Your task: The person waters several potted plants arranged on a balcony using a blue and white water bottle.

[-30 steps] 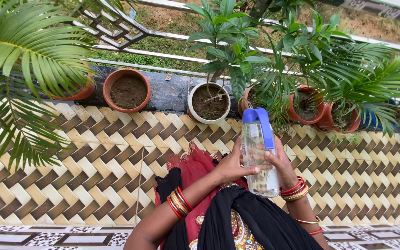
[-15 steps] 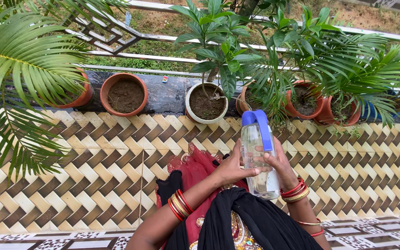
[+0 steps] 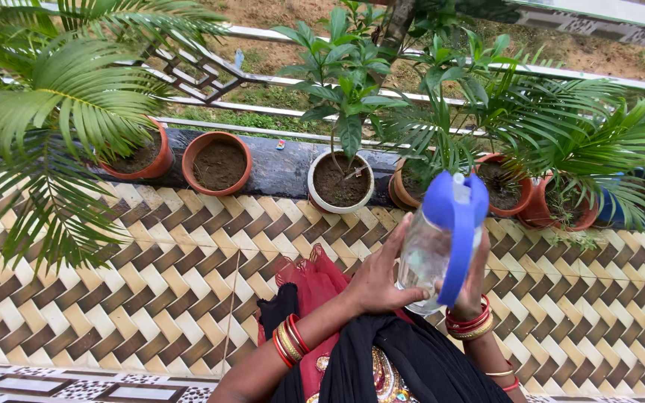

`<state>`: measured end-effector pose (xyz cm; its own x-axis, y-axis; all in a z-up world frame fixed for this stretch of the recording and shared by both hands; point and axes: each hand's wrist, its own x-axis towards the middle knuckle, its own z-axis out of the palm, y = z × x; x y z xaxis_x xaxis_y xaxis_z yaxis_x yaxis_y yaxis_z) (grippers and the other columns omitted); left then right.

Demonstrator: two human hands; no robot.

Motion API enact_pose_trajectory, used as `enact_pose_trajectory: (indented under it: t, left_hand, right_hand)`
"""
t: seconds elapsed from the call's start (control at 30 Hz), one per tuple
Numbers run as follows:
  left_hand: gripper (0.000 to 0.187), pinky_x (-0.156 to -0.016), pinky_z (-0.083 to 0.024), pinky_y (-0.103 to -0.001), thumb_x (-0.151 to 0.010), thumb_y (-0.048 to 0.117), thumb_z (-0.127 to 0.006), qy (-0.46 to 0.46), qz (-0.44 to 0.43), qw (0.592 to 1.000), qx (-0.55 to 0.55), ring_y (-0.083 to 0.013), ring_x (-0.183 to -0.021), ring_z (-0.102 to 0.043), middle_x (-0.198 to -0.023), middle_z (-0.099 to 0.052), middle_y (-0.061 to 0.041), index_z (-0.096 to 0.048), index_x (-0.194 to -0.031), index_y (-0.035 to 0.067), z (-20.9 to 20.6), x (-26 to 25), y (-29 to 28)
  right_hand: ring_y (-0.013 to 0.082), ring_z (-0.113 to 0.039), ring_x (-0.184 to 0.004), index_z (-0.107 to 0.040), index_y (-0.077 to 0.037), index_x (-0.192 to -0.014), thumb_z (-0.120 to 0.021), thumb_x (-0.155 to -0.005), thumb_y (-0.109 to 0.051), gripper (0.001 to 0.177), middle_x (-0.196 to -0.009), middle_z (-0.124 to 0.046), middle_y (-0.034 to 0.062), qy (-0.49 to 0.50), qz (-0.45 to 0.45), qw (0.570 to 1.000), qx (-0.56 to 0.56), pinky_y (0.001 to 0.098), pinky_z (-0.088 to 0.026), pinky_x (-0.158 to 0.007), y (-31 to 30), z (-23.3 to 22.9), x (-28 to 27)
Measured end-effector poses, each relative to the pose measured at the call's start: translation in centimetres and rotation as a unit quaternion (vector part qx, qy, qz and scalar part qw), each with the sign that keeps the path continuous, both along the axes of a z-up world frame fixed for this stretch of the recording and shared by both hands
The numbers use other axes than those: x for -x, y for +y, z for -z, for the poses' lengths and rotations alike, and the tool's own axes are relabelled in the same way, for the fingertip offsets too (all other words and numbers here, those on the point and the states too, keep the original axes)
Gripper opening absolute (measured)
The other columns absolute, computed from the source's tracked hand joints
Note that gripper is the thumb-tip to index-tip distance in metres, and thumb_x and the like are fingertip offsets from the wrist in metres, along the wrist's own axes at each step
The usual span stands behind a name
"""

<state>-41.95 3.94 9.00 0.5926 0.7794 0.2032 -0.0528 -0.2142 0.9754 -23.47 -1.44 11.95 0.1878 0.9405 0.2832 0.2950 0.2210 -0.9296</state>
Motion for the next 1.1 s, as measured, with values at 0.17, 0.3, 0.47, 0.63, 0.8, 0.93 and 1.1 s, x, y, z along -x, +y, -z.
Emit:
enact_pose_trajectory:
  t: [0.17, 0.3, 0.47, 0.63, 0.8, 0.93, 1.1]
  left_hand:
    - [0.122, -0.123, -0.045, -0.046, -0.077, 0.036, -0.086, -0.014, -0.004, 1.0, -0.011, -0.0418, -0.151, -0.051, -0.174, -0.034, -0.022, -0.011, -0.17, 0.012, -1.6, 0.2, -2.4]
    - [0.13, -0.12, -0.043, -0.047, -0.072, 0.042, -0.087, -0.001, -0.001, 0.996, 0.093, -0.0409, -0.145, -0.052, -0.164, -0.042, -0.022, -0.006, -0.169, 0.01, -1.4, 1.6, -4.2]
    - [0.133, -0.122, -0.04, -0.048, -0.073, 0.054, -0.088, 0.051, -0.089, 0.994, 0.047, -0.0415, -0.153, -0.044, -0.17, -0.034, -0.024, -0.01, -0.17, 0.008, 0.3, 5.0, -6.0]
    - [0.133, -0.126, -0.039, -0.049, -0.076, 0.064, -0.084, 0.019, -0.174, 0.984, 0.039, -0.0408, -0.157, -0.044, -0.172, -0.036, -0.025, -0.01, -0.171, 0.008, 1.0, 9.9, -6.1]
    - [0.142, -0.12, -0.046, -0.047, -0.073, 0.066, -0.085, 0.017, -0.243, 0.969, 0.035, -0.0394, -0.148, -0.052, -0.166, -0.043, -0.025, 0.003, -0.168, 0.007, 1.3, 18.0, -5.4]
    - [0.142, -0.118, -0.047, -0.047, -0.073, 0.065, -0.085, 0.043, -0.286, 0.956, 0.039, -0.04, -0.146, -0.054, -0.164, -0.042, -0.025, 0.003, -0.168, 0.006, 0.9, 27.4, -4.7]
    - [0.136, -0.118, -0.048, -0.048, -0.076, 0.06, -0.085, 0.076, -0.346, 0.935, 0.0, -0.0403, -0.146, -0.056, -0.162, -0.045, -0.025, -0.002, -0.168, 0.006, -0.3, 38.8, -4.6]
  right_hand:
    - [0.0366, -0.036, -0.158, -0.014, -0.014, -0.168, -0.079, -0.079, -0.061, 0.121, -0.17, -0.027, 0.0188, 0.029, -0.013, 0.998, -0.058, 0.0577, -0.037, -0.128, -2.4, 1.0, -0.7]
    - [0.0373, -0.035, -0.156, -0.014, -0.01, -0.167, -0.08, -0.076, -0.063, 0.124, -0.169, -0.027, 0.0196, 0.064, -0.055, 0.996, -0.039, 0.0564, -0.035, -0.125, -3.4, 3.0, -0.5]
    - [0.0342, -0.036, -0.152, -0.014, -0.006, -0.166, -0.076, -0.075, -0.068, 0.126, -0.165, -0.03, 0.0184, 0.047, -0.098, 0.994, 0.009, 0.0509, -0.033, -0.123, -1.9, 4.8, 2.5]
    - [0.032, -0.038, -0.151, -0.02, -0.006, -0.164, -0.075, -0.074, -0.072, 0.124, -0.164, -0.033, 0.0169, 0.024, -0.177, 0.984, 0.006, 0.0489, -0.035, -0.124, 2.2, 4.3, 8.2]
    - [0.0323, -0.039, -0.151, -0.018, -0.007, -0.165, -0.082, -0.074, -0.063, 0.125, -0.163, -0.036, 0.0174, 0.049, -0.287, 0.956, 0.016, 0.0491, -0.032, -0.125, 5.7, 4.1, 17.4]
    - [0.0324, -0.044, -0.143, -0.011, -0.008, -0.161, -0.09, -0.071, -0.06, 0.13, -0.158, -0.037, 0.0175, 0.127, -0.363, 0.921, 0.059, 0.0507, -0.04, -0.117, 8.4, 5.2, 27.4]
    - [0.0312, -0.041, -0.148, -0.017, -0.008, -0.162, -0.093, -0.073, -0.051, 0.124, -0.161, -0.036, 0.0167, 0.125, -0.407, 0.904, 0.018, 0.0505, -0.035, -0.124, 10.1, 5.7, 40.1]
